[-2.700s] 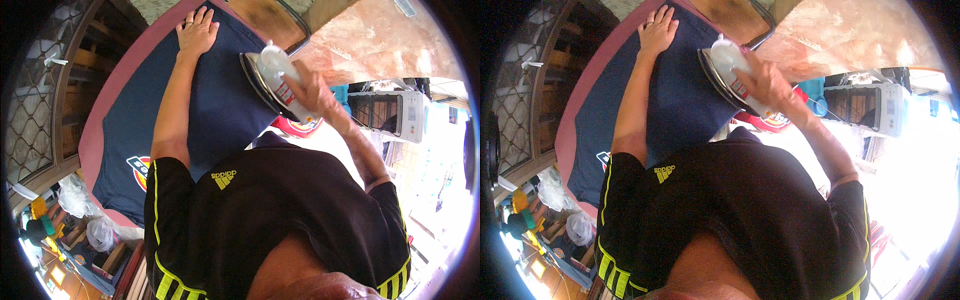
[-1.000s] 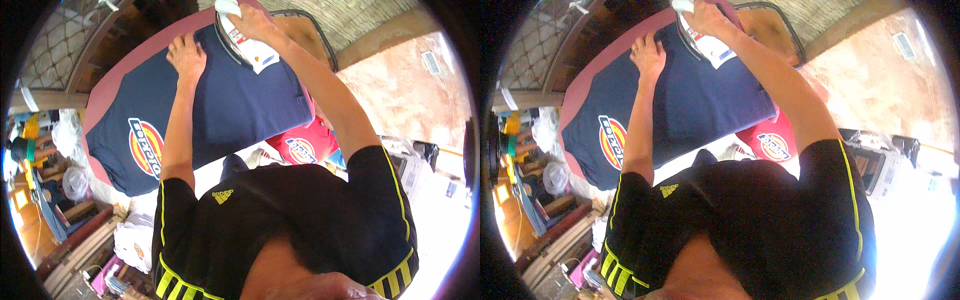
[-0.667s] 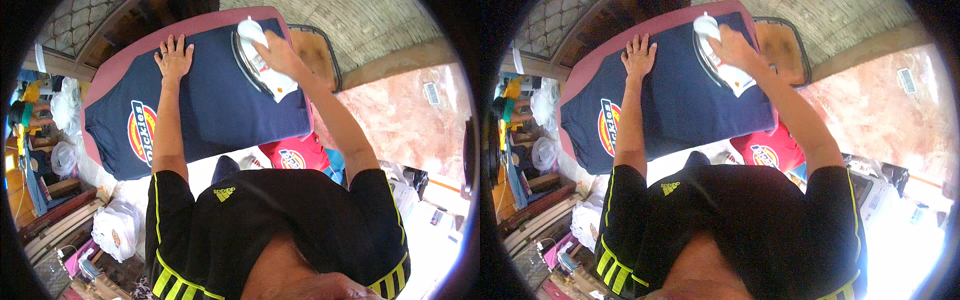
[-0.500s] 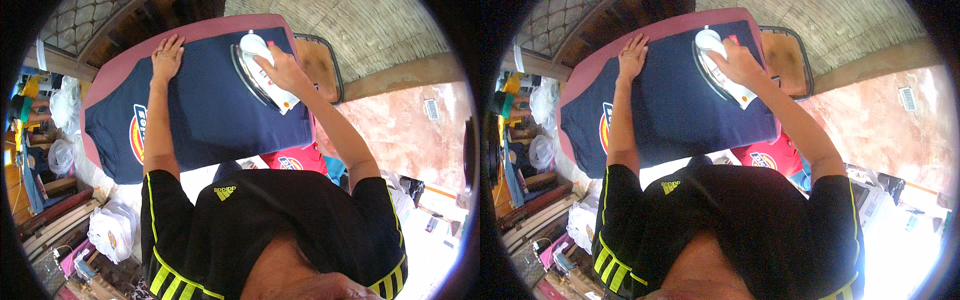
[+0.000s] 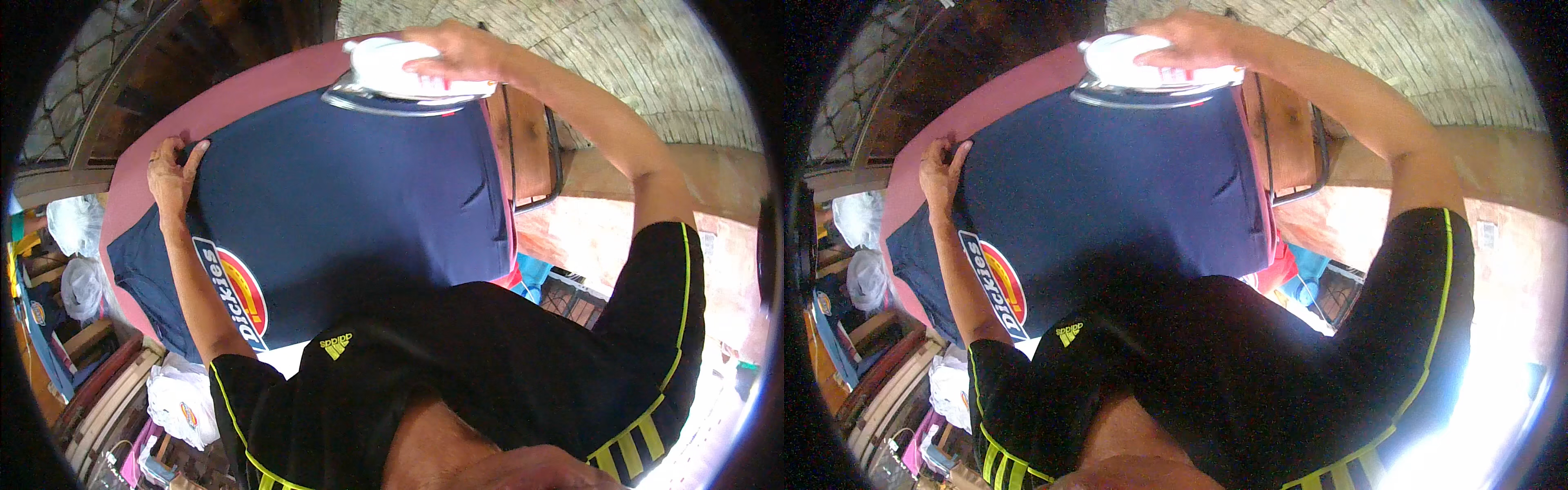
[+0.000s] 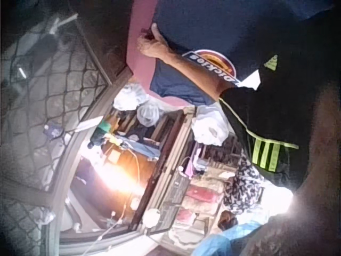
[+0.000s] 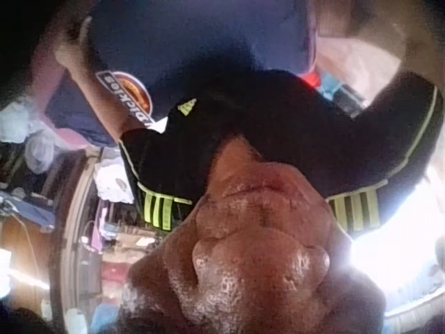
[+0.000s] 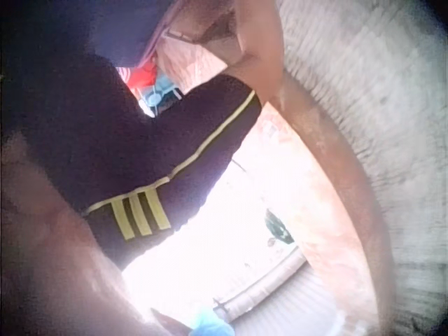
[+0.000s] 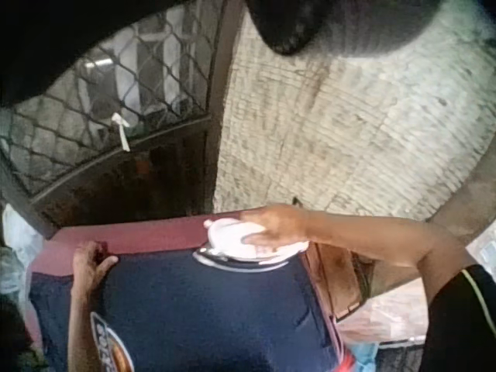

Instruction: The person irons a red Dickies t-shirt on a pink ironing board, then switches to a dark blue Dickies t-shirt. They smooth the fabric with their hands and use a white steam iron to press both shirts, finishing by folding the blue shirt.

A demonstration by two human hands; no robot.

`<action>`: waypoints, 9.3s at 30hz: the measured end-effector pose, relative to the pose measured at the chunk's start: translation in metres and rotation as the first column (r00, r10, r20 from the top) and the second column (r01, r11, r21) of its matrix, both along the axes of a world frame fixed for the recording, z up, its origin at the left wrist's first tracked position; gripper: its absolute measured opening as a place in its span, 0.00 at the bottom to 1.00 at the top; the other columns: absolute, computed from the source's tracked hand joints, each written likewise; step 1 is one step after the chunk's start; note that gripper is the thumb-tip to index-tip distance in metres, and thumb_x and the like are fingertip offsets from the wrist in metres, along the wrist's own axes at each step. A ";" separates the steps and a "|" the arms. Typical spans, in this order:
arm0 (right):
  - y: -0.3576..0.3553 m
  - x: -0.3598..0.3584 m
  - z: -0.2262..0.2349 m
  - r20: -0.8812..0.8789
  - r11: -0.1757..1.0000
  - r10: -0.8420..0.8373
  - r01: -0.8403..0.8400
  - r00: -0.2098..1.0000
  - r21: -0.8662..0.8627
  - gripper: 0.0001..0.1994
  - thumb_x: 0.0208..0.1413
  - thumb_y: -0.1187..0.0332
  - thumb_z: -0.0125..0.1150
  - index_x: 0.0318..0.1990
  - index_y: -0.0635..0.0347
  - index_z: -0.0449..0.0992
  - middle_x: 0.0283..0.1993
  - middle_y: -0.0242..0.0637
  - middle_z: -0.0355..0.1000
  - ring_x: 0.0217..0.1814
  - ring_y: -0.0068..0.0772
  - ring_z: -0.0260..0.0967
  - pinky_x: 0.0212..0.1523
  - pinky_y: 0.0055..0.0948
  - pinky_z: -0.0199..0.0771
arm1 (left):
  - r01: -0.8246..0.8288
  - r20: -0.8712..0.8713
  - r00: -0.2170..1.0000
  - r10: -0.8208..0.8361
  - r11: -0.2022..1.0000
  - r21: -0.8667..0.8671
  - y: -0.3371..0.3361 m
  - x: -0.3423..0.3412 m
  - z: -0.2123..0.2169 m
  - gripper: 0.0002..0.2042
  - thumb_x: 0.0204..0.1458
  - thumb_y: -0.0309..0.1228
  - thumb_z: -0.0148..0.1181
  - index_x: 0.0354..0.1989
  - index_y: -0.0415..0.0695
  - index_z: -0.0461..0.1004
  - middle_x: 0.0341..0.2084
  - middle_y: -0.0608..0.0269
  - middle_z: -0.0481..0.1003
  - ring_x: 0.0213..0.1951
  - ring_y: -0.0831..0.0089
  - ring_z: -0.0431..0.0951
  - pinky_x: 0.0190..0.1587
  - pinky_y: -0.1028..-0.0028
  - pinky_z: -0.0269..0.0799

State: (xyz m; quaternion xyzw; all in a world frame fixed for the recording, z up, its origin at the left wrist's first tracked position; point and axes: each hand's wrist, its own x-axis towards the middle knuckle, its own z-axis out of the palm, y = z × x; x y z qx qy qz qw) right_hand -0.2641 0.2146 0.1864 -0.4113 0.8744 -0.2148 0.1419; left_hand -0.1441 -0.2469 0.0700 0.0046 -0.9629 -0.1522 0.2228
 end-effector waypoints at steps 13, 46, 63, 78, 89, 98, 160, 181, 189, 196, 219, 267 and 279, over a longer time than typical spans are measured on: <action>0.021 -0.019 0.009 -0.029 0.989 0.148 -0.147 0.989 0.023 0.16 0.56 0.60 0.64 0.43 0.62 0.72 0.29 0.50 0.73 0.31 0.56 0.72 0.33 0.41 0.70 | 0.023 -0.012 1.000 -0.020 0.763 0.646 -0.016 -0.003 -0.023 0.08 0.55 0.30 0.67 0.35 0.39 0.76 0.32 0.66 0.77 0.38 0.80 0.74 0.44 0.78 0.69; -0.229 0.076 -0.007 -0.164 0.980 -0.095 0.063 0.982 -0.190 0.19 0.62 0.56 0.57 0.42 0.67 0.72 0.37 0.63 0.74 0.44 0.68 0.72 0.43 0.54 0.71 | 0.182 -0.326 0.944 -0.060 0.915 0.359 -0.011 0.002 -0.024 0.05 0.46 0.26 0.62 0.32 0.44 0.77 0.31 0.55 0.75 0.37 0.53 0.77 0.39 0.58 0.71; -0.199 0.116 -0.019 -0.042 0.978 -0.193 0.188 0.980 -0.092 0.20 0.64 0.55 0.56 0.47 0.66 0.72 0.37 0.59 0.75 0.40 0.58 0.75 0.41 0.43 0.73 | 0.130 -0.234 0.972 0.003 0.823 0.553 -0.014 -0.004 -0.029 0.07 0.47 0.25 0.67 0.33 0.41 0.75 0.26 0.59 0.77 0.28 0.67 0.79 0.34 0.69 0.74; -0.213 0.104 -0.011 -0.068 0.983 -0.165 0.158 0.984 -0.095 0.24 0.63 0.51 0.55 0.42 0.71 0.72 0.42 0.65 0.74 0.46 0.67 0.72 0.44 0.53 0.72 | -0.229 -0.035 0.973 0.226 0.964 -0.138 0.004 0.106 -0.041 0.33 0.59 0.58 0.44 0.66 0.48 0.64 0.68 0.46 0.58 0.70 0.45 0.53 0.66 0.40 0.42; -0.136 0.193 -0.028 -0.010 0.990 -0.006 0.005 1.000 -0.144 0.20 0.65 0.51 0.55 0.44 0.64 0.72 0.33 0.52 0.77 0.30 0.41 0.78 0.28 0.35 0.73 | -0.219 -0.064 0.975 0.211 0.961 -0.171 -0.010 0.100 -0.057 0.34 0.59 0.62 0.39 0.69 0.55 0.61 0.70 0.55 0.55 0.71 0.50 0.51 0.67 0.42 0.44; -0.167 0.263 -0.030 0.391 0.948 -0.189 0.272 0.901 -0.167 0.23 0.65 0.52 0.51 0.48 0.69 0.67 0.42 0.61 0.75 0.37 0.45 0.79 0.32 0.37 0.77 | -0.237 -0.037 0.972 0.234 0.958 -0.162 -0.009 0.098 -0.055 0.34 0.59 0.62 0.40 0.69 0.56 0.61 0.70 0.56 0.55 0.72 0.52 0.50 0.68 0.42 0.42; -0.274 0.015 -0.002 -0.160 0.876 0.454 -0.472 0.877 -0.101 0.14 0.59 0.58 0.59 0.42 0.61 0.74 0.29 0.52 0.75 0.31 0.53 0.77 0.33 0.40 0.74 | -0.635 0.272 0.740 0.615 0.772 -0.017 -0.218 0.131 -0.001 0.25 0.56 0.57 0.56 0.37 0.43 0.80 0.37 0.50 0.80 0.43 0.50 0.79 0.47 0.51 0.69; -0.499 0.107 -0.020 -0.222 0.895 0.419 -0.442 0.881 -0.065 0.17 0.61 0.55 0.58 0.44 0.62 0.74 0.34 0.53 0.76 0.34 0.55 0.77 0.36 0.40 0.76 | -0.527 -0.004 0.837 0.547 0.808 0.264 -0.233 0.159 -0.019 0.16 0.55 0.46 0.60 0.33 0.43 0.78 0.29 0.51 0.79 0.34 0.50 0.79 0.36 0.56 0.73; -0.536 0.130 -0.026 -0.329 0.841 0.459 -0.523 0.825 -0.137 0.18 0.61 0.55 0.56 0.45 0.63 0.73 0.36 0.56 0.75 0.39 0.57 0.75 0.40 0.45 0.74 | -0.576 -0.173 0.743 0.647 0.749 0.328 -0.201 0.185 -0.032 0.07 0.49 0.30 0.62 0.29 0.39 0.73 0.29 0.48 0.73 0.34 0.49 0.74 0.38 0.54 0.69; -0.557 0.133 -0.039 -0.190 0.835 0.470 -0.504 0.862 -0.222 0.20 0.60 0.55 0.57 0.46 0.66 0.70 0.38 0.61 0.76 0.41 0.67 0.74 0.42 0.55 0.74 | -0.507 -0.200 0.751 0.629 0.744 0.435 -0.207 0.193 -0.038 0.06 0.49 0.24 0.60 0.27 0.37 0.68 0.28 0.45 0.67 0.33 0.45 0.71 0.36 0.53 0.67; -0.551 0.140 -0.017 -0.107 0.890 0.422 -0.434 0.900 -0.141 0.18 0.62 0.57 0.56 0.44 0.67 0.69 0.35 0.63 0.74 0.40 0.67 0.72 0.37 0.55 0.70 | -0.486 -0.197 0.757 0.623 0.738 0.468 -0.206 0.188 -0.028 0.07 0.49 0.23 0.59 0.25 0.36 0.67 0.27 0.48 0.66 0.32 0.47 0.70 0.34 0.56 0.65; -0.300 -0.011 0.057 -0.188 0.969 0.212 -0.181 0.959 0.170 0.20 0.62 0.50 0.57 0.38 0.60 0.76 0.29 0.42 0.74 0.28 0.28 0.70 0.32 0.32 0.70 | -0.630 -0.015 0.766 0.642 0.756 0.180 -0.217 0.125 -0.028 0.22 0.55 0.55 0.58 0.35 0.46 0.80 0.28 0.55 0.80 0.35 0.53 0.80 0.38 0.59 0.73; -0.335 0.049 -0.019 -0.293 0.905 0.414 -0.424 0.862 0.031 0.17 0.57 0.52 0.63 0.39 0.58 0.77 0.31 0.45 0.78 0.31 0.43 0.79 0.31 0.34 0.75 | -0.615 0.068 0.781 0.621 0.746 0.256 -0.226 0.133 -0.032 0.21 0.53 0.59 0.58 0.36 0.54 0.82 0.28 0.63 0.82 0.34 0.60 0.82 0.37 0.64 0.73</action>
